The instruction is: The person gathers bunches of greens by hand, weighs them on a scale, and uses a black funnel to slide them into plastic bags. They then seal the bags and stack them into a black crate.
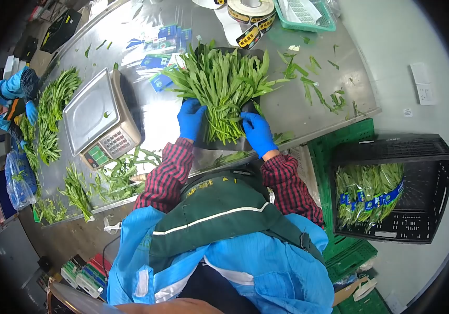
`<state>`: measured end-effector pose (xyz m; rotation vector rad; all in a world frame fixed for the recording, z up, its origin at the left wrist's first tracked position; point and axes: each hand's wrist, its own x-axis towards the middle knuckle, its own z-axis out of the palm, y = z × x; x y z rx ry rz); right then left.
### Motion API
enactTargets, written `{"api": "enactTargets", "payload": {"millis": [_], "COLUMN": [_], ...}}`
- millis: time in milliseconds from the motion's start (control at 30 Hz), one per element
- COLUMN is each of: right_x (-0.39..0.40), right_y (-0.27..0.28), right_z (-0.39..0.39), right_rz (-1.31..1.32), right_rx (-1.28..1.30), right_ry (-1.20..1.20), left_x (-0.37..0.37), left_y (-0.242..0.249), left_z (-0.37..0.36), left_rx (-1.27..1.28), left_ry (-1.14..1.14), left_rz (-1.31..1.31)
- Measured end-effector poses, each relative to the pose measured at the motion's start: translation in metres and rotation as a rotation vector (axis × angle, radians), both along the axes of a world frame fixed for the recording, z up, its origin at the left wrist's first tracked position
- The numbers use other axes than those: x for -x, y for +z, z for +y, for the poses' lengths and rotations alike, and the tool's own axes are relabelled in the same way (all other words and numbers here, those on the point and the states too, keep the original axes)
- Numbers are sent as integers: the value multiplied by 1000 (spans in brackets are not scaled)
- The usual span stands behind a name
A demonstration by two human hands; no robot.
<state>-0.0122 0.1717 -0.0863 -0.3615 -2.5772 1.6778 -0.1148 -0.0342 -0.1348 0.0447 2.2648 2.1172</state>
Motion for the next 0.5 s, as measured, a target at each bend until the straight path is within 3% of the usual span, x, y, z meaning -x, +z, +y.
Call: {"api": "enactTargets", "payload": {"millis": [100,233,267,400,500], "right_x": [-5,-8,-10,-20,-15], "right_y": [-2,-16,-27,-78,-26], "right_z": [-1,-11,-13,-25,-24], "right_rz": [-96,-245,-242,-290,-228], "right_rx": [-135,93,17,31,-147], "right_ry": [130,61,138,180,252], "left_x": [3,-13,-19,-28,-28], "left_y": [5,32,31,24,28], "left_z": [-3,-19,-25,-27,-24], "left_rx": [306,395,244,197,307], "left_ry": [-43,69,32,-47,-33], "left_rz": [56,300,106,82,124]}}
